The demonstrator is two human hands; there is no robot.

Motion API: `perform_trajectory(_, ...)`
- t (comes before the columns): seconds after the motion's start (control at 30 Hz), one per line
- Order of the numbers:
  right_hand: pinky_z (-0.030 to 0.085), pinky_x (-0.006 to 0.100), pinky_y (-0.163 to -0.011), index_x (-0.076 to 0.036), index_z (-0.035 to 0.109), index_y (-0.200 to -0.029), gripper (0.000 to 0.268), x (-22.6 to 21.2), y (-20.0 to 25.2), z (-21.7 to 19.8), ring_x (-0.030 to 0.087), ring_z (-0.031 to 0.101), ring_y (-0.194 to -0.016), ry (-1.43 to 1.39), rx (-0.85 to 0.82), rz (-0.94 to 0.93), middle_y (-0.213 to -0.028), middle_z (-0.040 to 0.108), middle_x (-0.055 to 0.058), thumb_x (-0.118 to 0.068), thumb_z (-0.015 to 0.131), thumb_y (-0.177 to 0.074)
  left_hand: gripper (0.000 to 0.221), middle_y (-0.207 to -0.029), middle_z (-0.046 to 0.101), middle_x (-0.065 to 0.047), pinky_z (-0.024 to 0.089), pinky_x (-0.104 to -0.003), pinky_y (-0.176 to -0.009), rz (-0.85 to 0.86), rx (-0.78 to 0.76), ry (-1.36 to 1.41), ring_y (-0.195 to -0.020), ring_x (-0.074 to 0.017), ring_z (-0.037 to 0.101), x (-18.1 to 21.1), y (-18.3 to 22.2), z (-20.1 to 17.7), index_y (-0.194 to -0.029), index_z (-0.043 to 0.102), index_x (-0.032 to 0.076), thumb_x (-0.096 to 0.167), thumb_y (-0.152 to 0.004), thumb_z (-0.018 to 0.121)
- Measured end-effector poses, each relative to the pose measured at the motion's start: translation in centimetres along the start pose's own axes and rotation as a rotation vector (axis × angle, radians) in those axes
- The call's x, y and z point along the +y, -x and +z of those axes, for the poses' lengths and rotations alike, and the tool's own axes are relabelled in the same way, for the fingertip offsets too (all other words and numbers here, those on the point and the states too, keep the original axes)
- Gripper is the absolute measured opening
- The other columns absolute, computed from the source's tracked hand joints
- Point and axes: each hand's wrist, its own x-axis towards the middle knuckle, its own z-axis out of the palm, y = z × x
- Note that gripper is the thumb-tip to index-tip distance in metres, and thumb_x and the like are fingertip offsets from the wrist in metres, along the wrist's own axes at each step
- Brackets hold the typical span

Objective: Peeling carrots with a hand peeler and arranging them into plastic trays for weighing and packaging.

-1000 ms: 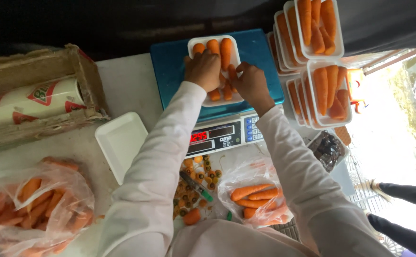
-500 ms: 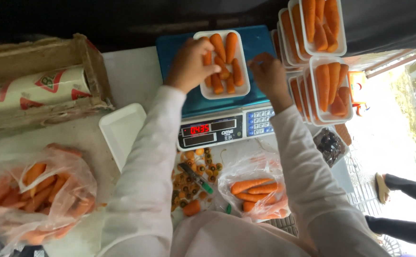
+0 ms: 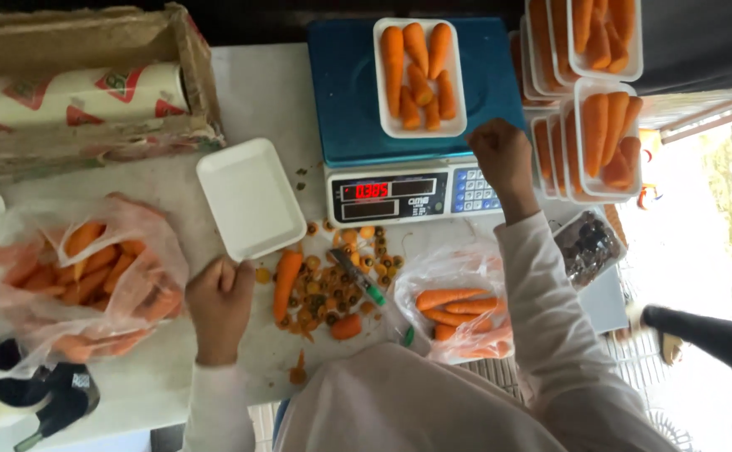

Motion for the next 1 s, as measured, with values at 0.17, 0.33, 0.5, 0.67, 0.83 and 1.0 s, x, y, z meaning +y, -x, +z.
perform_trajectory(0.17, 0.05, 0.033, -0.06, -0.012, 0.068, -0.087, 0.012, -3.6, 0.1, 0.2, 0.016, 0.066, -0.073, -0.12, 0.029, -0.302, -0.083, 0.071, 0.002, -0.013, 0.074, -0.097, 0.055, -0.06, 0.02, 0.007, 0.025, -0.025, -0.056, -0.215, 0.033, 0.07, -0.058, -0.0057, 0.023, 1.0, 5.5, -1.7, -0.066, 0.02, 0.016, -0.002, -0.091, 0.065)
perform_trajectory(0.33, 0.053, 0.032, -0.054, -0.006, 0.071, -0.092, 0.016, -5.4, -1.1, 2.0, 0.019, 0.071, -0.068, 0.002, 0.076, -0.327, -0.082, 0.075, 0.006, -0.015, 0.083, -0.086, 0.052, -0.057, 0.022, 0.005, 0.027, -0.027, -0.054, -0.092, 0.029, 0.014, -0.055, -0.007, 0.024, 1.9, 6.7, -1.3, -0.063, 0.023, 0.014, -0.003, -0.09, 0.064)
perform_trajectory(0.5, 0.058, 0.035, -0.054, -0.008, 0.073, -0.09, 0.019, -6.9, -1.5, 2.9, 0.024, 0.073, -0.07, 0.091, 0.04, -0.145, -0.087, 0.077, 0.008, -0.021, 0.085, -0.083, 0.051, -0.059, 0.021, 0.004, 0.028, -0.025, -0.055, 0.0, -0.002, 0.04, -0.056, -0.0073, 0.022, 3.5, 6.0, -1.1, -0.065, 0.022, 0.013, -0.007, -0.09, 0.063)
perform_trajectory(0.67, 0.051, 0.04, -0.053, -0.012, 0.074, -0.082, 0.008, -5.3, -2.3, 3.7, 0.027, 0.071, -0.07, 0.079, 0.03, -0.081, -0.079, 0.075, 0.005, -0.016, 0.073, -0.076, 0.051, -0.059, 0.022, 0.003, 0.027, -0.026, -0.054, 0.038, -0.015, 0.039, -0.056, -0.0078, 0.023, 3.7, 5.8, -1.0, -0.066, 0.023, 0.013, -0.007, -0.09, 0.063)
perform_trajectory(0.83, 0.053, 0.041, -0.059, -0.011, 0.077, -0.09, 0.015, -5.3, -2.3, 3.8, 0.033, 0.073, -0.076, 0.087, 0.039, -0.081, -0.085, 0.077, 0.007, -0.017, 0.069, -0.078, 0.05, -0.059, 0.022, 0.004, 0.028, -0.025, -0.054, 0.016, -0.051, 0.057, -0.056, -0.0074, 0.023, 3.8, 5.5, -0.7, -0.065, 0.024, 0.013, -0.005, -0.091, 0.063)
perform_trajectory(1.0, 0.053, 0.035, -0.059, -0.01, 0.07, -0.094, 0.016, -5.6, -2.4, 2.6, 0.023, 0.071, -0.073, 0.02, 0.055, -0.075, -0.084, 0.075, 0.006, -0.021, 0.077, -0.083, 0.051, -0.058, 0.022, 0.003, 0.028, -0.025, -0.053, 0.036, -0.065, 0.061, -0.055, -0.0072, 0.023, 4.1, 5.1, -0.2, -0.065, 0.023, 0.014, -0.007, -0.091, 0.062)
